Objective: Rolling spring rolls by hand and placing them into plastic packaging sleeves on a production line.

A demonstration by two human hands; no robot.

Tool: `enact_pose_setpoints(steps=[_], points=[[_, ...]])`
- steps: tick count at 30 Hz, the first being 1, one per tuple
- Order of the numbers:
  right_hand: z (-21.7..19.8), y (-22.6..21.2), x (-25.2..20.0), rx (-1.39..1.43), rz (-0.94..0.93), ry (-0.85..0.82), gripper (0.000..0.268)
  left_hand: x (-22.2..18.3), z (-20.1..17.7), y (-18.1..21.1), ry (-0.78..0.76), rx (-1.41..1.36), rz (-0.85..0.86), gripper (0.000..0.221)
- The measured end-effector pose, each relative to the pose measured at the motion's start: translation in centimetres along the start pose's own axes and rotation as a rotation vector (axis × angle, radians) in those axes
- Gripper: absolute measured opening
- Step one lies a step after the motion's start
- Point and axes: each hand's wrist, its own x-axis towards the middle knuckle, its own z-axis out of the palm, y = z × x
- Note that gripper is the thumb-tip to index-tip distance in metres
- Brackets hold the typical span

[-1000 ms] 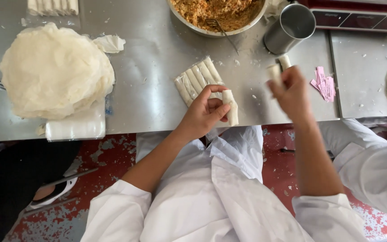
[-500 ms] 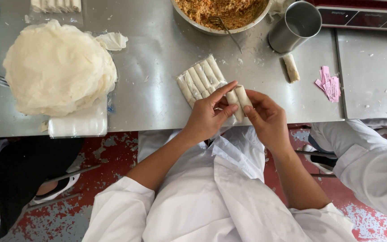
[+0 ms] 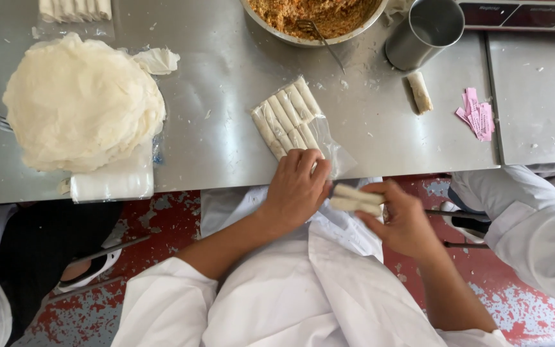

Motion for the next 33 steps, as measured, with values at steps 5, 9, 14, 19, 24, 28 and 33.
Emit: enact_pose_setpoints(steps=[5, 9, 14, 19, 24, 28, 33], points=[[6.1, 2.5, 0.5, -0.169, -0.334, 0.374, 0.040, 2.7, 0.7, 1.2, 0.313, 0.032, 0.071, 0.009], [9.2, 6.2, 3.5, -0.216, -0.466, 0.540, 0.046, 3.7, 3.2, 0.4, 0.280, 0.032, 0.130, 0.011], [11.3, 9.9, 4.1, -0.348, -0.663, 0.621, 0.039, 3.8, 3.5, 1.0, 0.284, 0.009, 0.218, 0.012], [10.4, 8.6, 2.4, -0.411, -0.738, 0.581, 0.029, 4.0, 2.9, 1.2, 0.301, -0.001, 0.351, 0.015], [10.0, 7.6, 4.3, -0.583, -0.635, 0.625, 0.022, 4.0, 4.1, 2.2, 0.298, 0.019, 0.287, 0.015], [8.3, 5.1, 2.6, -0.574, -0.389, 0.457, 0.030, 3.7, 4.6, 1.6, 0.312, 0.048, 0.281, 0.013], [6.3, 4.4, 4.3, -0.589, -0.346, 0.445, 0.041, 3.1, 4.9, 1.9, 0.332, 0.024, 0.298, 0.017]])
